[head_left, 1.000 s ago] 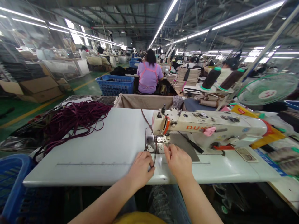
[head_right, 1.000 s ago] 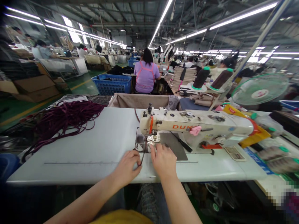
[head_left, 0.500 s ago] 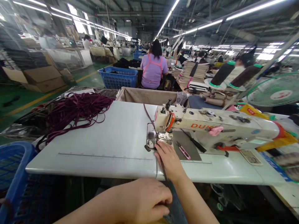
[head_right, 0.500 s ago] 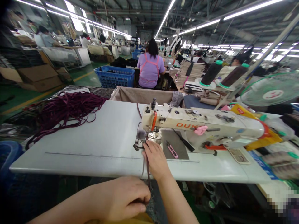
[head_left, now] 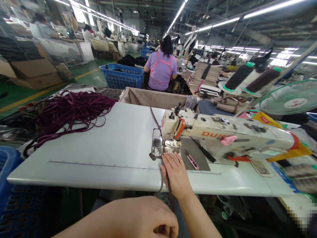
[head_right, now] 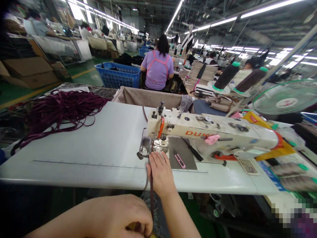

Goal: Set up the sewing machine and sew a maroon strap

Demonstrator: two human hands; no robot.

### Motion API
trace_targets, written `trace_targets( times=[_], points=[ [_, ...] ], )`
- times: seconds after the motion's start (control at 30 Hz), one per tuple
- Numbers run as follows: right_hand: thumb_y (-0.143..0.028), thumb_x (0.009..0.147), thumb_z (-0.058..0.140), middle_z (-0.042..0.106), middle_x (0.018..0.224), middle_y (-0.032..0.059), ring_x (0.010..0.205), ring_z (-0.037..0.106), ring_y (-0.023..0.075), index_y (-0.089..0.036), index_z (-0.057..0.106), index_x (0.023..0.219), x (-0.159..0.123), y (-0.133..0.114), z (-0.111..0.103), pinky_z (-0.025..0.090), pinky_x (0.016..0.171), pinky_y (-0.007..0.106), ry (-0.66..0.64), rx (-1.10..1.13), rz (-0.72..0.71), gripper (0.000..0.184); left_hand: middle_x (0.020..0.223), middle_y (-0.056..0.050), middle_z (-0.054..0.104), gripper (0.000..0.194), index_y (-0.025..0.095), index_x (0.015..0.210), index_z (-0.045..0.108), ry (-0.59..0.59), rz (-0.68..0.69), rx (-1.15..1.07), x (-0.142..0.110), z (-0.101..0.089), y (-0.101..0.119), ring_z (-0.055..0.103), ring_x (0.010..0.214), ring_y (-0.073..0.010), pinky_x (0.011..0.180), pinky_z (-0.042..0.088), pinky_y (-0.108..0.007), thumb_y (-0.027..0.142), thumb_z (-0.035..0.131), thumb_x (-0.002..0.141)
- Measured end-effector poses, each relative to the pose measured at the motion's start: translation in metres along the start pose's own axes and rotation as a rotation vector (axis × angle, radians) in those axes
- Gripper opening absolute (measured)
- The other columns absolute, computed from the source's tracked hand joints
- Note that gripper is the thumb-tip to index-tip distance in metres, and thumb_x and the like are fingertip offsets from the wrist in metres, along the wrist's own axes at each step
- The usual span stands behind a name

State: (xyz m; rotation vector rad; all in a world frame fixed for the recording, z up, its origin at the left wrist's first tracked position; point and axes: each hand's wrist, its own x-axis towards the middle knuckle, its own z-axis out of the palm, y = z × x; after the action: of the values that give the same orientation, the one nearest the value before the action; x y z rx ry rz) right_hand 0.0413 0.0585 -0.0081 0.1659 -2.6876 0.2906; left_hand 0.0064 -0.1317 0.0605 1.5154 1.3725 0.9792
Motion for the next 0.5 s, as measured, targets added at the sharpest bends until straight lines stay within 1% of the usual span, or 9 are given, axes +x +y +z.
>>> trace_targets(
  times=[0.13,0.27,0.4,0.5],
  points=[
    [-0.024,0.106,0.050,0.063,0.142,0.0140,0.135,0.055,0.0268,-0.010,0.063,0.136,-0.0007,0.0009,0.0019,0.034,0.125,0.052,-0.008,-0.009,-0.003,0.036,0.083,0.001,0.067,0.005,0.023,0.092,0.062,-0.013,-0.004,0.005,0.0000,-0.0020,0.0004,0.060,0.075,-0.0144,0.070,0.044,-0.023,0.023,0.067,0.091],
    [-0.026,0.106,0.051,0.058,0.148,0.0150,0.140,0.052,0.0277,-0.009,0.059,0.141,-0.0011,0.0025,0.0035,0.036,0.125,0.052,-0.036,-0.014,0.002,0.040,0.084,0.002,0.067,0.009,0.023,0.094,0.062,-0.019,-0.045,0.021,-0.0003,-0.0026,0.0011,0.059,0.076,-0.0148,0.069,0.043,-0.023,0.022,0.070,0.089],
    [-0.028,0.106,0.052,0.054,0.152,0.0151,0.143,0.048,0.0281,-0.009,0.056,0.144,-0.0007,0.0034,0.0036,0.035,0.126,0.052,-0.062,-0.016,0.013,0.043,0.085,0.003,0.066,0.015,0.024,0.097,0.063,-0.005,-0.089,0.041,-0.0025,-0.0026,0.0011,0.058,0.076,-0.0144,0.070,0.043,-0.024,0.021,0.073,0.086],
    [-0.027,0.106,0.051,0.054,0.152,0.0146,0.143,0.048,0.0279,-0.009,0.057,0.144,-0.0005,0.0029,0.0028,0.034,0.126,0.051,-0.059,-0.014,0.015,0.042,0.085,0.003,0.065,0.017,0.025,0.098,0.063,0.017,-0.114,0.048,-0.0039,-0.0039,0.0012,0.057,0.076,-0.0144,0.070,0.042,-0.024,0.022,0.075,0.085]
  ],
)
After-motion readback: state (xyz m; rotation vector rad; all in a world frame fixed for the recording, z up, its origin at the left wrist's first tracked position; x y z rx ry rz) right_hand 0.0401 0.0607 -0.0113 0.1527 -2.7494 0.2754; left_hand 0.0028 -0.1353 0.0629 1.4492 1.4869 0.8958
